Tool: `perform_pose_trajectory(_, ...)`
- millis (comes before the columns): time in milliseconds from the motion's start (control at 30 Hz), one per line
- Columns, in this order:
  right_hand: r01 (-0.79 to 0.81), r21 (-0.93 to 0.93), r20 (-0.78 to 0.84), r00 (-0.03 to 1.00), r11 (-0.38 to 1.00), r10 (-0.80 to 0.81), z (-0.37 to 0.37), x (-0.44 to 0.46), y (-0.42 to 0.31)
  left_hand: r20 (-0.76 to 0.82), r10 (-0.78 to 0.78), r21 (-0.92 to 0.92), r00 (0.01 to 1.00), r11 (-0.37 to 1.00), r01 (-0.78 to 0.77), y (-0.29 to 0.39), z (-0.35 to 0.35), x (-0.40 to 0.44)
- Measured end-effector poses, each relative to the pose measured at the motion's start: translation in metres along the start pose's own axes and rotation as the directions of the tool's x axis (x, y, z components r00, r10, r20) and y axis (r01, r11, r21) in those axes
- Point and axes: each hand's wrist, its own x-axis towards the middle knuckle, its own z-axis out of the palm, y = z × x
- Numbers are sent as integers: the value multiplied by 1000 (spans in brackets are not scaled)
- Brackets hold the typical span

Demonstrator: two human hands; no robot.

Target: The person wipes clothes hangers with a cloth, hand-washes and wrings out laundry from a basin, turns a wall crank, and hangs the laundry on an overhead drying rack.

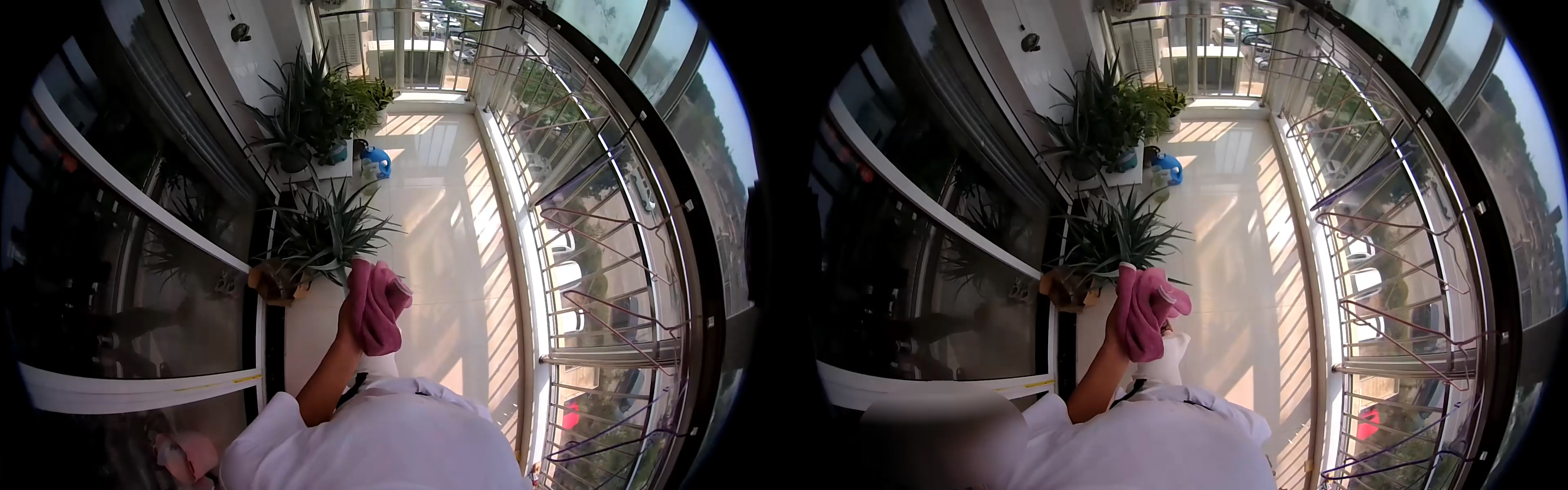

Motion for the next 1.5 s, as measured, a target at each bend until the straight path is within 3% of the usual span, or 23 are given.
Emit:
perform_pose_trajectory(67,226,-531,190,971,817,-145,58,9,-51,-8,27,-4,1000,1000,-27,21,-30,51)
perform_pose_trajectory(133,509,-750,419,859,422,-293,122,16,-116,-18,65,26,998,998,-64,46,-64,91)
perform_pose_trajectory(167,579,-720,469,812,382,-348,155,16,-161,-29,86,61,996,995,-84,59,-80,105)
perform_pose_trajectory(233,543,-421,402,830,727,-387,227,17,-259,-62,152,210,986,968,-136,88,-115,126)
perform_pose_trajectory(267,422,-144,376,860,895,-345,268,-28,-326,-93,195,301,977,940,-159,101,-133,137)
perform_pose_trajectory(333,601,-58,428,736,797,-524,355,-64,-455,-220,232,392,947,911,-132,120,-164,160)
perform_pose_trajectory(367,685,-2,468,645,729,-605,400,-80,-513,-308,189,313,933,946,-88,128,-177,171)
perform_pose_trajectory(400,767,34,523,533,641,-665,441,-110,-568,-382,80,-104,921,986,-129,135,-191,180)
perform_pose_trajectory(433,792,96,569,453,603,-686,482,-151,-618,-450,-30,-490,892,844,-218,142,-204,189)
perform_pose_trajectory(500,837,217,668,248,502,-701,555,-230,-697,-486,-84,-585,870,770,-253,189,-212,206)
perform_pose_trajectory(567,821,320,766,68,472,-639,621,-304,-758,-547,-144,-753,825,515,-409,165,-234,227)
perform_pose_trajectory(600,809,377,798,-36,452,-601,658,-331,-786,-595,-126,-640,794,672,-373,168,-238,230)
perform_pose_trajectory(667,818,430,824,-183,381,-537,741,-384,-846,-655,-174,-734,735,378,-565,156,-246,263)
perform_pose_trajectory(733,785,546,788,-365,291,-495,822,-449,-902,-780,-181,-564,600,618,-547,167,-244,297)
perform_pose_trajectory(867,655,755,610,-685,30,-397,1004,-549,-995,-908,-293,-416,300,540,-732,192,-224,393)
perform_pose_trajectory(933,633,708,484,-758,-313,-437,1060,-598,-1027,-932,-183,-362,313,427,-828,196,-215,425)
perform_pose_trajectory(967,622,685,434,-767,-379,-473,1090,-616,-1040,-941,-125,-337,313,361,-869,198,-208,440)
perform_pose_trajectory(1067,646,542,350,-755,-537,-555,1182,-660,-1072,-967,-146,-255,208,568,-783,225,-188,474)
perform_pose_trajectory(1200,744,513,579,-668,-429,-467,1228,-701,-1070,-966,-255,-95,-33,473,-876,221,-160,506)
perform_pose_trajectory(1233,735,532,667,-670,-420,-326,1241,-707,-1065,-965,-261,-98,-42,502,-860,214,-154,508)
perform_pose_trajectory(1267,648,508,649,-721,-567,-243,1247,-714,-1054,-971,-236,-109,-26,541,-834,211,-152,512)
perform_pose_trajectory(1367,660,397,585,-718,-639,-378,1242,-718,-1030,-986,-163,-116,21,601,-791,207,-146,514)
perform_pose_trajectory(1500,673,484,522,-735,-560,-432,1241,-688,-1029,-978,-176,-37,-114,680,-732,170,-140,516)
